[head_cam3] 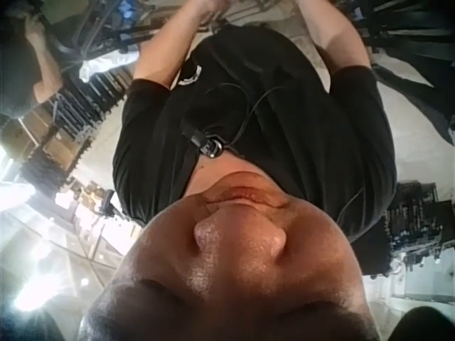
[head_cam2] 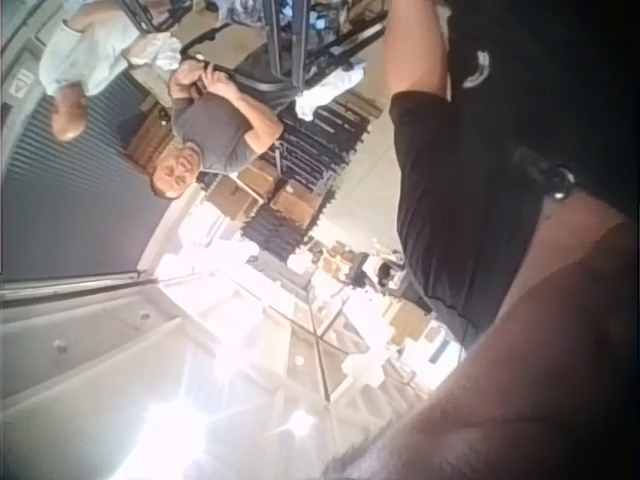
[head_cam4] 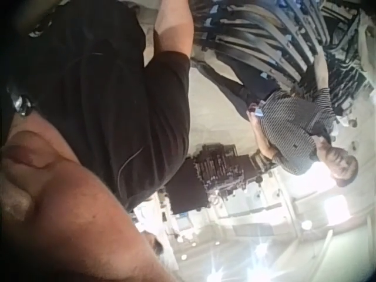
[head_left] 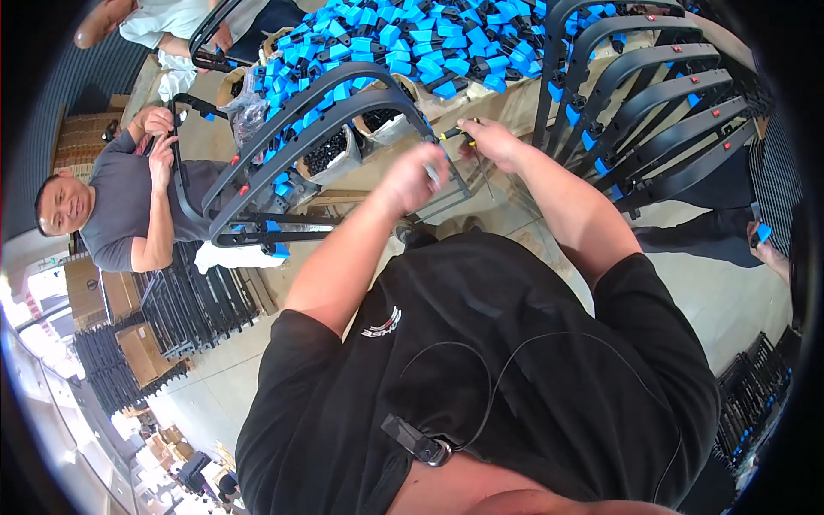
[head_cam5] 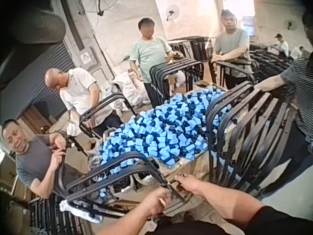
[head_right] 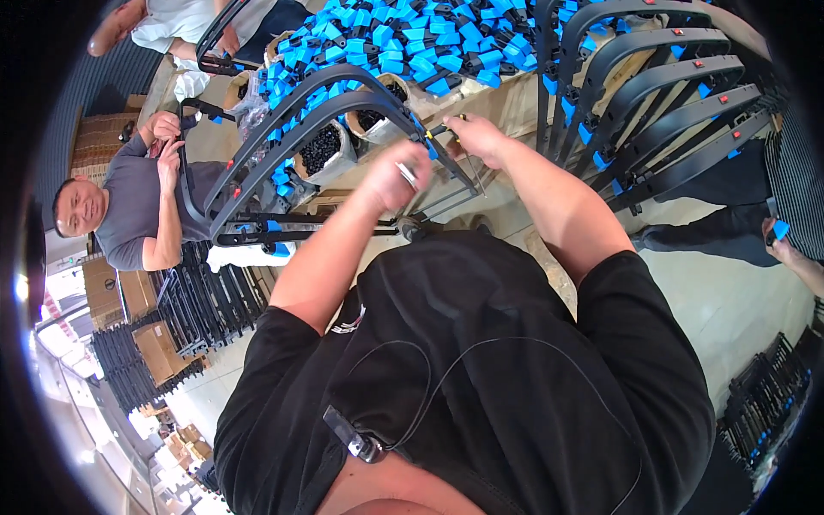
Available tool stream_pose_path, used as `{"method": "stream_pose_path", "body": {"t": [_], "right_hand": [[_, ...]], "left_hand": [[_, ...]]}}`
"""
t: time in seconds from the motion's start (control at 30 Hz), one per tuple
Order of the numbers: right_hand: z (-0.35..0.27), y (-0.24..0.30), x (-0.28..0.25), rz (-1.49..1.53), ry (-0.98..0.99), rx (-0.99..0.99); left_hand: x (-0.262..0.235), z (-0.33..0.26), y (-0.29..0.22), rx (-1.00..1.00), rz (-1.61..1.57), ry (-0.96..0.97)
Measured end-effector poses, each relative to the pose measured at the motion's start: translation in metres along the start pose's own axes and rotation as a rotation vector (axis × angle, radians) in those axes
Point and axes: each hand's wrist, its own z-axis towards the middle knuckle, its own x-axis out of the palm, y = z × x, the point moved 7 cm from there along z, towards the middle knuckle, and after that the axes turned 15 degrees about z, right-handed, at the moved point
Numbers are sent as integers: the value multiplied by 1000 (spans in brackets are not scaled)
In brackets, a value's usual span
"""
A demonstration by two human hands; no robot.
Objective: Assembling metal frames by attaching blue plastic caps and tightening components using a wrench.
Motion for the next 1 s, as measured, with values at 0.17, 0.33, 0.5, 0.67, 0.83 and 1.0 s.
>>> {"method": "stream_pose_path", "body": {"t": [0.17, 0.33, 0.5, 0.67, 0.83, 1.0], "right_hand": [[-8, 2, 14, 49, -118, 243], [0, -9, 6, -144, -275, -56], [-8, -1, 21, -20, -228, 56], [-11, 0, 14, -17, -245, 94], [-5, -5, 14, -61, -242, -51], [-14, 3, 20, 21, -245, 107]], "left_hand": [[-12, 12, 13, 150, 1439, -381], [-11, 8, 1, -137, 224, 97], [-27, 6, 23, 271, 1440, -525], [1, -2, 3, -201, -48, 282], [-28, 26, 36, 187, 1382, -471], [-4, -1, 5, -149, 231, 44]]}}
